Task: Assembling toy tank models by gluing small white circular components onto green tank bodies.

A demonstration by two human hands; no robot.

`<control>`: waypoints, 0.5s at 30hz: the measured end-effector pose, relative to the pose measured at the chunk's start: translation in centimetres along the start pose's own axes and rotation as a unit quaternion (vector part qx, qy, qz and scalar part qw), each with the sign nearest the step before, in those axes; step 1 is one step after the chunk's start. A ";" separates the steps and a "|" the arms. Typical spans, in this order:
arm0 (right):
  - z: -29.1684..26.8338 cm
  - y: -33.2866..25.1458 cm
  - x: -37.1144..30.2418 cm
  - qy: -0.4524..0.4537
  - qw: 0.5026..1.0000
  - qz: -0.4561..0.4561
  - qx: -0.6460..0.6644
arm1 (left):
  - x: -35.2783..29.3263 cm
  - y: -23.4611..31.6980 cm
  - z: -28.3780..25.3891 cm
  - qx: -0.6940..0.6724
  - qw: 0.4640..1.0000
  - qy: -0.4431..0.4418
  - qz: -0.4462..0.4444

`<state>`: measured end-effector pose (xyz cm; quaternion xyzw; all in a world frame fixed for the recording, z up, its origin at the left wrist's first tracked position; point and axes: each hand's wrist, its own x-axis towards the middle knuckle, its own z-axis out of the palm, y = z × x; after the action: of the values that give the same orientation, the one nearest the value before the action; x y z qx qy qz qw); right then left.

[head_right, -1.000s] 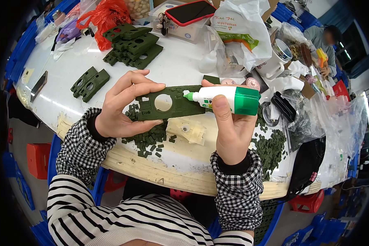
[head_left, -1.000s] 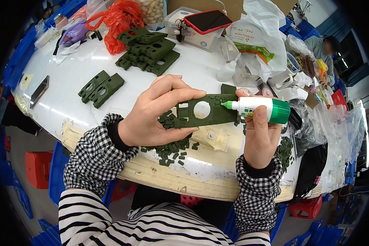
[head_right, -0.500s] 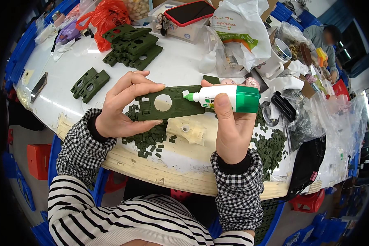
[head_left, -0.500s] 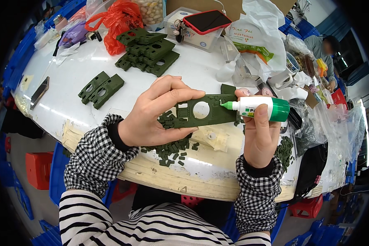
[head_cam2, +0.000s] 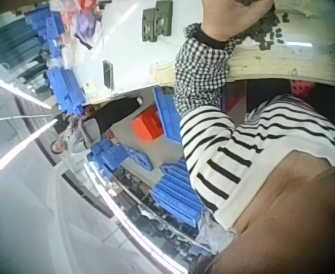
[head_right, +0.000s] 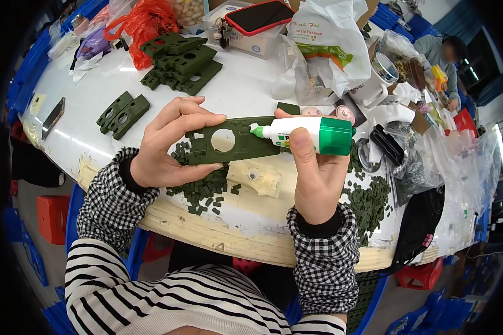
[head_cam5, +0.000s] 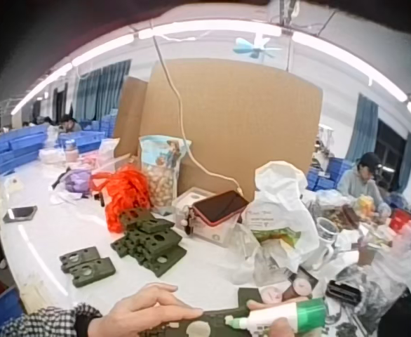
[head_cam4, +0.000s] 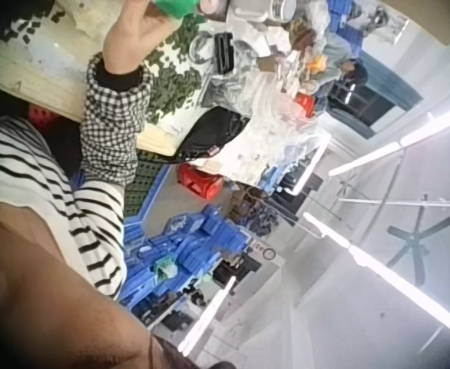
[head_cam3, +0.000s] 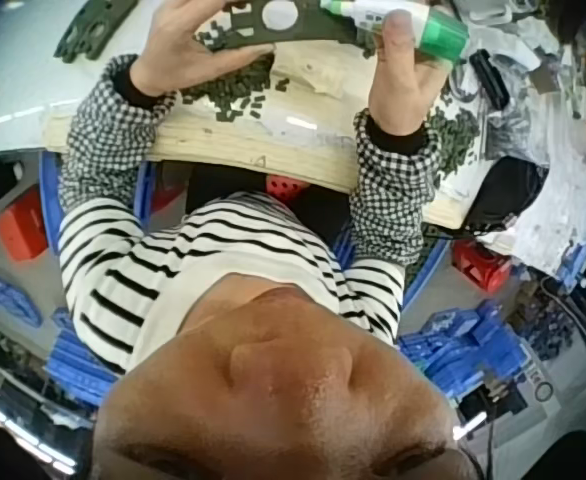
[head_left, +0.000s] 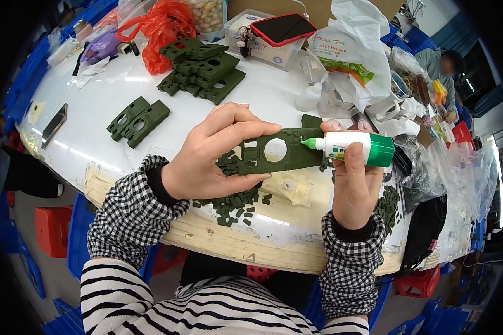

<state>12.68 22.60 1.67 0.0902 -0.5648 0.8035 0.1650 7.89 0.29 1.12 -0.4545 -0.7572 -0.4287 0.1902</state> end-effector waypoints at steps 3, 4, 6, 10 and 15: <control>0.0 -0.1 0.0 -0.003 1.000 0.000 -0.001 | 0.0 0.0 0.0 0.001 1.000 0.001 0.001; 0.1 -0.1 0.0 0.003 1.000 0.001 0.004 | 0.0 0.0 0.0 0.000 1.000 0.002 0.000; 0.4 -0.2 0.0 0.016 1.000 0.002 0.014 | 0.0 -0.1 0.0 -0.001 1.000 0.000 0.001; -0.3 -0.1 0.3 0.013 0.998 0.032 0.054 | 0.1 -0.3 -0.2 -0.011 1.000 -0.008 0.007; -1.1 0.2 0.6 -0.007 0.993 0.063 0.104 | -0.6 -0.5 1.0 -0.371 0.909 0.078 -0.174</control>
<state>12.08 23.69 1.35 0.0773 -0.4838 0.8660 0.1000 7.87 0.67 -0.05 -0.3182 -0.5937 -0.7390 -0.0113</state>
